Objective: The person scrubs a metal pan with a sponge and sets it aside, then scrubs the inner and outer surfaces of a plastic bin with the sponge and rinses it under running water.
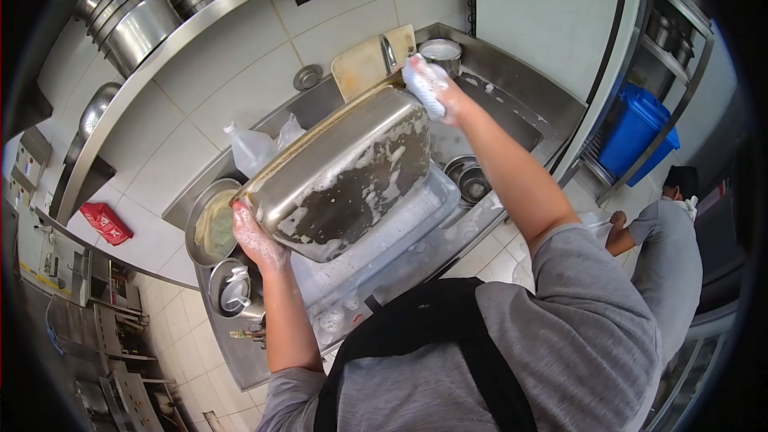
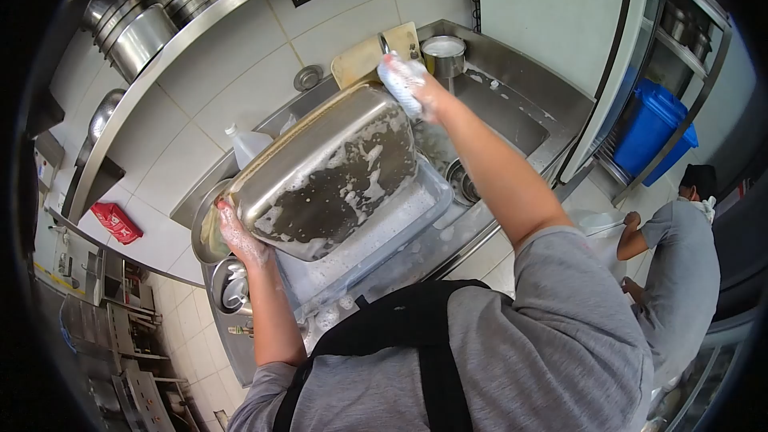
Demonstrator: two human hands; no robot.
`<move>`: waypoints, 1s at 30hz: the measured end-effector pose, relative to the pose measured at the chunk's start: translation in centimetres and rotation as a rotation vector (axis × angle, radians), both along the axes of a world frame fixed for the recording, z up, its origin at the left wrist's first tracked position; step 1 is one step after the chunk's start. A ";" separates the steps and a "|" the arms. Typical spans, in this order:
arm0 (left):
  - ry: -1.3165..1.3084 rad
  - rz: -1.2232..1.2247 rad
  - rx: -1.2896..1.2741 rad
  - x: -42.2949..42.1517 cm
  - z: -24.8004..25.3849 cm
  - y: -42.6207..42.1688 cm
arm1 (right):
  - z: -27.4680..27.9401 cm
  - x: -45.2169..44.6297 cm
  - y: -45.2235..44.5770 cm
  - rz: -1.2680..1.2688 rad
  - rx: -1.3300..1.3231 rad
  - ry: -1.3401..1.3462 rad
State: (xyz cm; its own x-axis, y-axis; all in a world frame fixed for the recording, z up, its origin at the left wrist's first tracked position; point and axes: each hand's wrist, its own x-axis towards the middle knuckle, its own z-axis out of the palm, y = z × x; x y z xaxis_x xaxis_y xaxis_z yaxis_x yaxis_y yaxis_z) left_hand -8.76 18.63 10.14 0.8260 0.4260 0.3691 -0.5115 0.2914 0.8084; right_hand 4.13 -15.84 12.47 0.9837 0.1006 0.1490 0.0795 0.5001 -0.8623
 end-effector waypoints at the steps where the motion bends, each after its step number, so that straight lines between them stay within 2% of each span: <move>1: 0.035 -0.030 -0.106 0.0 0.0 0.0 | -1.1 -0.2 -0.1 0.002 -0.003 -0.002; 3: 0.110 -0.095 -0.310 0.1 0.1 0.2 | -3.8 -1.4 -0.3 0.070 0.055 -0.118; 5: 0.117 -0.122 -0.337 1.3 -1.7 1.9 | -4.2 -2.7 0.0 0.041 0.031 -0.025; 7: 0.126 -0.198 -0.459 1.3 -2.0 1.9 | -4.7 -2.7 0.2 0.003 -0.103 0.173; 8: 0.137 -0.167 -0.388 1.9 -3.3 2.5 | -4.7 -2.5 0.2 -0.106 -0.299 0.089; 9: 0.149 -0.189 -0.383 2.1 -4.3 3.6 | -3.6 -3.0 0.1 -0.081 -0.416 -0.032; 10: 0.212 -0.191 -0.255 2.4 -5.2 4.9 | -2.8 -3.1 -0.5 -0.065 -0.537 -0.148; 11: 0.274 -0.206 -0.122 3.0 -6.4 6.4 | -4.0 -1.9 -1.1 -0.003 -0.330 -0.409; 12: 0.316 -0.254 0.104 4.2 -8.4 10.6 | -1.7 -2.2 -1.3 -0.088 -0.655 -0.838; 13: 0.323 -0.273 0.409 4.8 -8.5 11.4 | 0.0 -1.6 -0.8 -0.438 -1.102 -1.258; 14: 0.298 -0.268 0.708 5.4 -8.6 12.1 | -0.4 -0.2 -0.3 -0.383 -0.991 -1.236; 15: 0.228 -0.218 1.071 4.8 -6.5 10.7 | 1.7 -1.5 1.0 -0.243 -1.051 -1.183; 16: 0.226 -0.273 1.093 4.9 -5.8 9.3 | 2.8 -1.8 2.1 -0.353 -1.216 -1.155; 17: 0.210 -0.269 0.879 5.0 -5.2 7.8 | 5.8 -5.8 2.6 -0.237 -1.145 -0.969; 18: 0.204 -0.255 0.659 5.2 -4.5 6.5 | 4.8 -3.0 4.3 -0.187 -1.157 -0.938; 19: 0.211 -0.279 0.667 5.2 -3.8 5.0 | 6.2 -4.1 5.3 -0.210 -1.319 -0.665; 21: 0.181 -0.170 0.214 4.5 -1.8 1.5 | 8.4 -7.7 5.4 -0.241 -1.280 -0.472; 22: 0.258 -0.020 0.138 2.2 0.9 -2.7 | 7.7 -7.7 5.7 -0.248 -1.268 -0.453; 24: 0.248 0.028 0.183 2.0 1.9 -4.5 | 6.5 -6.0 7.1 -0.611 -1.063 -0.281; 25: 0.219 0.086 0.197 1.4 1.7 -5.3 | 5.0 -6.0 9.1 -0.615 -1.064 -0.278; 27: 0.266 0.115 0.214 1.0 2.3 -7.0 | 1.5 -6.8 13.9 -1.308 -0.724 -0.450; 29: 0.414 0.228 0.116 1.3 2.4 -7.5 | -1.0 -9.0 16.9 -1.299 -0.901 -0.613; 30: 0.386 0.182 0.087 1.1 2.0 -7.8 | -2.8 -9.0 16.5 -1.289 -0.888 -0.603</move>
